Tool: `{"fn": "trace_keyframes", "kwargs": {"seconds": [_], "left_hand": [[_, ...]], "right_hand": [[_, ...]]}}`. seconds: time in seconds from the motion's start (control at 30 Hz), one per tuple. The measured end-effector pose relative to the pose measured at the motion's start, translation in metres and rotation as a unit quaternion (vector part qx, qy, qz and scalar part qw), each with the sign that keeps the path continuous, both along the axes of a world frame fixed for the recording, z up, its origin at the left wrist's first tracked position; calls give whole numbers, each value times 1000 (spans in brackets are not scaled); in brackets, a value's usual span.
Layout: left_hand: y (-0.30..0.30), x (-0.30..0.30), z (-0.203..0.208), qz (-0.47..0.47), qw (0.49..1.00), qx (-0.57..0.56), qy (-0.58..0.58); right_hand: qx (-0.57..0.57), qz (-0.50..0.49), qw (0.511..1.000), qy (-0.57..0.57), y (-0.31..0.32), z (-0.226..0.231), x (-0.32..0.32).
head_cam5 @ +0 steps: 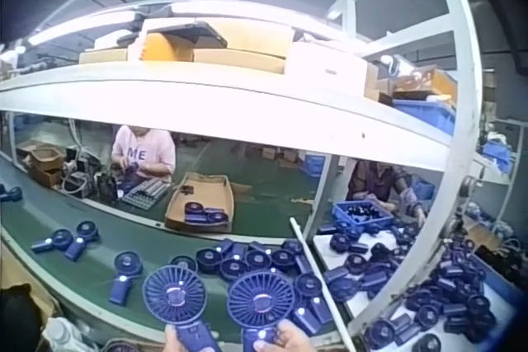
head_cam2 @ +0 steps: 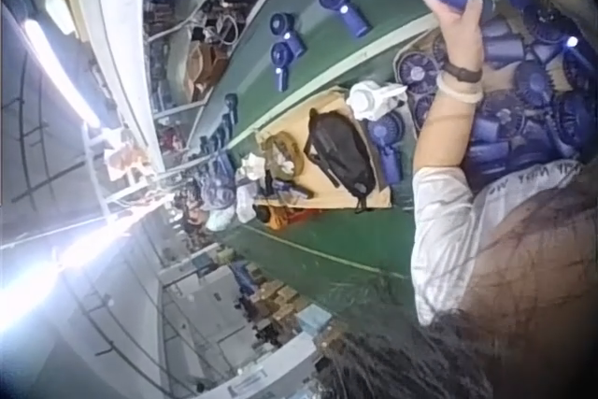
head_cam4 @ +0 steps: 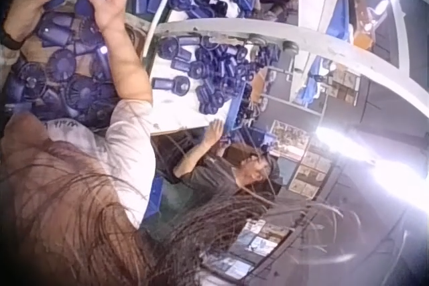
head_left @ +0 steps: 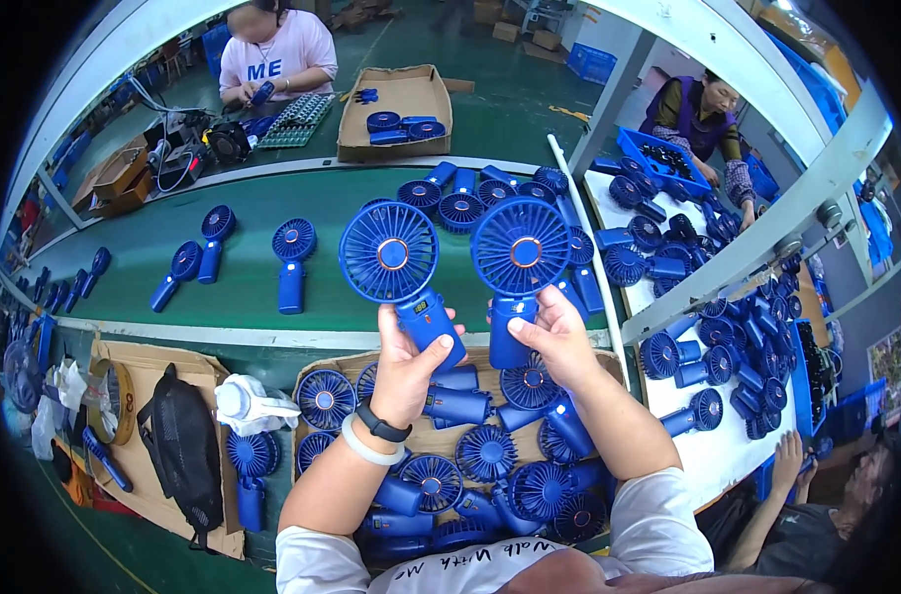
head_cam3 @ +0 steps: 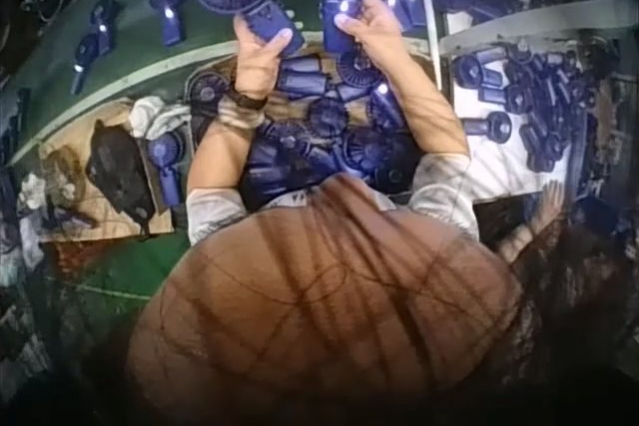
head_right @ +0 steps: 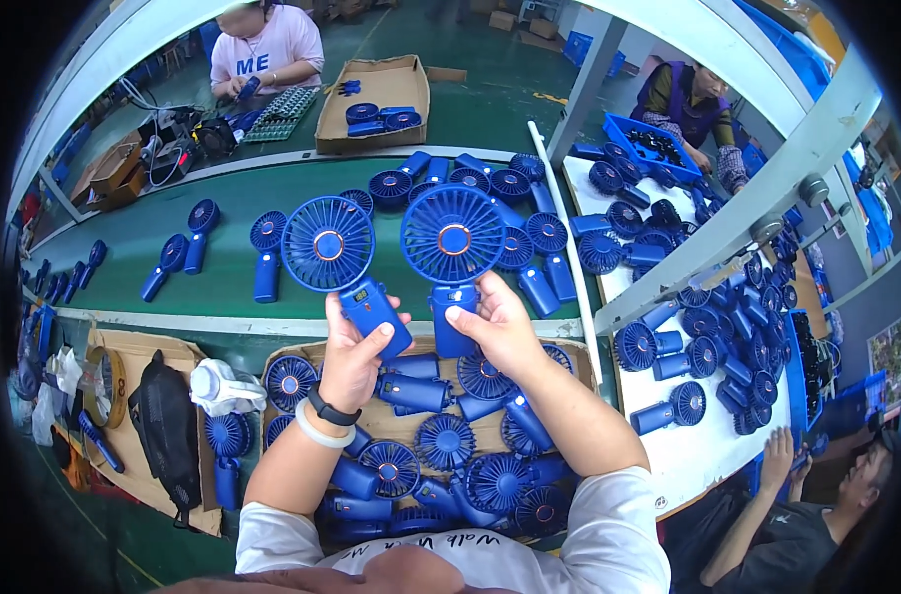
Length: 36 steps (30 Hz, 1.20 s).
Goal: The person sorts handheld fans on an assembly line by hand, inspecting each fan and arranging them on a work bench.
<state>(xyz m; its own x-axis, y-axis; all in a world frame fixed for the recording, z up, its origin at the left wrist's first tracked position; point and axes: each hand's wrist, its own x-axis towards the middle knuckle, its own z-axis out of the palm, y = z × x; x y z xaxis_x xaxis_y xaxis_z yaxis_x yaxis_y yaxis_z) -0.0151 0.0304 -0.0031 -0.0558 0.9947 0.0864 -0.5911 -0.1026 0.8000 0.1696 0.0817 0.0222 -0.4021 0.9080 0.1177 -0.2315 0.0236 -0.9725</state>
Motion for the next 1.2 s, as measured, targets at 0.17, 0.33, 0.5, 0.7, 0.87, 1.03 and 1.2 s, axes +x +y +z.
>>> {"fn": "trace_keyframes", "kwargs": {"seconds": [0.17,0.33,0.5,0.7,0.87,1.03,1.2], "left_hand": [[-1,-1,-3,10,995,-63,76],[-6,1,2,-59,993,-78,60],[-10,6,0,-101,994,-46,-24],[-16,10,13,-191,973,-35,-127],[-13,0,6,-124,987,-54,-82],[-6,2,2,-128,984,-27,-118],[-8,1,4,-132,983,3,-131]], "right_hand": [[1,-6,1000,-1,3,-2,1],[-14,-1,1000,10,3,-4,0],[-21,1,999,26,-1,-5,-7],[-30,-17,997,64,-11,-11,-21],[180,17,938,-296,34,5,6],[25,-69,596,-800,105,-65,57],[46,-48,694,-717,110,-82,71]]}}
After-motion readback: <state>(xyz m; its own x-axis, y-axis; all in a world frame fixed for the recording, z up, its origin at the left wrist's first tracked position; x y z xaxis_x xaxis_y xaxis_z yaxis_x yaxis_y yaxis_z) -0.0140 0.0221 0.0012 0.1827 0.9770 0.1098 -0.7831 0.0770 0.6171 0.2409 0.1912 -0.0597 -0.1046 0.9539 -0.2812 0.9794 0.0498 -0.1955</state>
